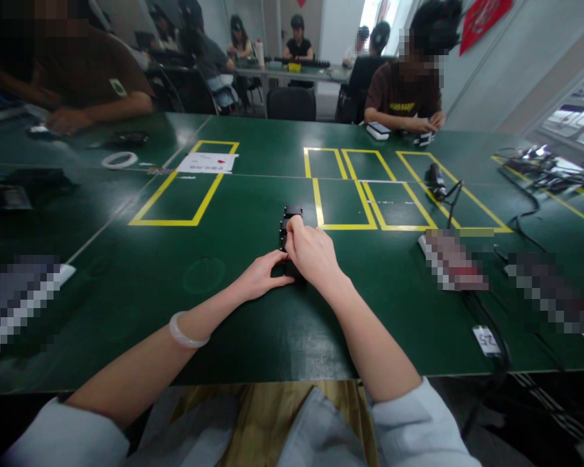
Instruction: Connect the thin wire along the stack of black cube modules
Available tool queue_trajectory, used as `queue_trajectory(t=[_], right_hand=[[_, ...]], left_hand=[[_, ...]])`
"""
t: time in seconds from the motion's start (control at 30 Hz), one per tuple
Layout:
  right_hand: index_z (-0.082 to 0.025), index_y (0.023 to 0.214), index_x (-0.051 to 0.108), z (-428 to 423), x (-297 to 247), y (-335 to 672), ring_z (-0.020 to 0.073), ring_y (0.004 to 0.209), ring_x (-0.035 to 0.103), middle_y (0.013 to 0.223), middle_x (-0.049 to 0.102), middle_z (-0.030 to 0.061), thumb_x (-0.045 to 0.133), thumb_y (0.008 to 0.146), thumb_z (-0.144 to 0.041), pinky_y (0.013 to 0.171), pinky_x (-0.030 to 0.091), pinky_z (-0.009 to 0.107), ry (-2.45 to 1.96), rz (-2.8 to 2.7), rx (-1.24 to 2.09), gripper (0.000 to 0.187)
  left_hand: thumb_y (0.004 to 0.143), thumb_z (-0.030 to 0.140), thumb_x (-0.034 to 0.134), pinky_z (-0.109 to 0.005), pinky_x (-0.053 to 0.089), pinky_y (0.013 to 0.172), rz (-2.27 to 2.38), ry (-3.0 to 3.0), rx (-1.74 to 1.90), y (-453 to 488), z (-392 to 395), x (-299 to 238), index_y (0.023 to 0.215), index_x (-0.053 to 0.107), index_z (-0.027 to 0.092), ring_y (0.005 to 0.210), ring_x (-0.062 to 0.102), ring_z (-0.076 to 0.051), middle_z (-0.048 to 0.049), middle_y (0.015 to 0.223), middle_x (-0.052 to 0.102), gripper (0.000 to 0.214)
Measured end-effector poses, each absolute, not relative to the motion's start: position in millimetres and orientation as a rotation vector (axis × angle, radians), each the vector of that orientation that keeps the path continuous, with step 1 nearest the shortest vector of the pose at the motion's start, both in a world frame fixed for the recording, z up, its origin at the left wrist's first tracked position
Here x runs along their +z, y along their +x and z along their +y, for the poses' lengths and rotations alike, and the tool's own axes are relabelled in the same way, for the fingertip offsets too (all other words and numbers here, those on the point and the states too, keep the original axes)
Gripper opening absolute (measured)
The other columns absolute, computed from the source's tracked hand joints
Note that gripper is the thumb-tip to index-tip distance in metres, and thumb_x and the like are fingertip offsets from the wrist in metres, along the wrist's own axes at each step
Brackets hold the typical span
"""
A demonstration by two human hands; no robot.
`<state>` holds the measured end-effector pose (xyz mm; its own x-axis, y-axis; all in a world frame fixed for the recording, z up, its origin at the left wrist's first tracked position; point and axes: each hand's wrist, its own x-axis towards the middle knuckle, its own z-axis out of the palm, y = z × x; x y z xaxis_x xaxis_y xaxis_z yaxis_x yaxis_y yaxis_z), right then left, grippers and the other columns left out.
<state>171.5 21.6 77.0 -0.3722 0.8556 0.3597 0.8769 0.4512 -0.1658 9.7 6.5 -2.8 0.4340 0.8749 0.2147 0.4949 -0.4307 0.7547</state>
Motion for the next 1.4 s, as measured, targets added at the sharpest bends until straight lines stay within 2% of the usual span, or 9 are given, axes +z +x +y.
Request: queue_trajectory(t=[0.23,0.5,0.73,1.1,1.3,1.4], right_hand=[[-0.020,0.094,0.053,20.5,74.6,169.5,0.0153,0.065,0.058,0.076,0.066,0.0023,0.031,0.097,-0.040,0.063,0.031,0.026,-1.418,-2.317,-0.062,0.030],[-0.018,0.101,0.052,18.2,78.2,167.9,0.0160,0.067,0.059,0.077,0.066,0.0038,0.030,0.096,-0.029,0.062,0.031,0.026,-1.474,-2.327,-0.066,0.025],[-0.020,0.095,0.051,17.2,77.5,166.8,0.0165,0.067,0.060,0.075,0.066,0.0023,0.031,0.097,-0.041,0.063,0.032,0.025,-1.400,-2.362,-0.053,0.029],[-0.018,0.100,0.048,18.2,71.7,167.3,0.0149,0.063,0.058,0.076,0.066,0.0034,0.031,0.095,-0.030,0.062,0.033,0.025,-1.467,-2.289,-0.079,0.022],[-0.019,0.092,0.052,17.8,72.4,167.4,0.0139,0.064,0.058,0.076,0.066,0.0035,0.027,0.097,-0.040,0.063,0.032,0.025,-1.433,-2.286,-0.124,0.033],[-0.019,0.094,0.053,18.9,72.9,167.5,0.0146,0.065,0.058,0.075,0.066,0.0038,0.026,0.098,-0.038,0.062,0.031,0.025,-1.482,-2.287,-0.132,0.033]], left_hand=[[0.076,0.032,0.071,-0.036,0.047,0.091,1.136,2.085,0.812,10.4,6.4,-2.2,0.110,0.059,0.018,0.103,0.060,-0.024,-0.0065,0.111,0.063,0.038],[0.076,0.032,0.071,-0.037,0.047,0.091,1.141,2.073,0.794,10.1,6.6,-0.6,0.110,0.059,0.018,0.104,0.060,-0.025,-0.0072,0.111,0.063,0.038],[0.077,0.030,0.070,-0.039,0.044,0.096,1.126,2.068,0.813,10.3,6.7,-1.7,0.117,0.057,0.019,0.110,0.058,-0.026,-0.0077,0.118,0.062,0.044],[0.076,0.034,0.071,-0.036,0.047,0.089,1.150,2.107,0.806,10.0,7.0,-1.1,0.108,0.059,0.018,0.101,0.060,-0.024,-0.0063,0.110,0.063,0.037],[0.077,0.034,0.070,-0.038,0.046,0.093,1.152,2.090,0.793,10.9,6.7,-1.3,0.111,0.058,0.018,0.106,0.059,-0.025,-0.0075,0.113,0.063,0.039],[0.076,0.033,0.070,-0.038,0.046,0.093,1.153,2.074,0.800,11.0,6.1,-1.0,0.110,0.058,0.019,0.105,0.060,-0.025,-0.0070,0.113,0.063,0.039]])
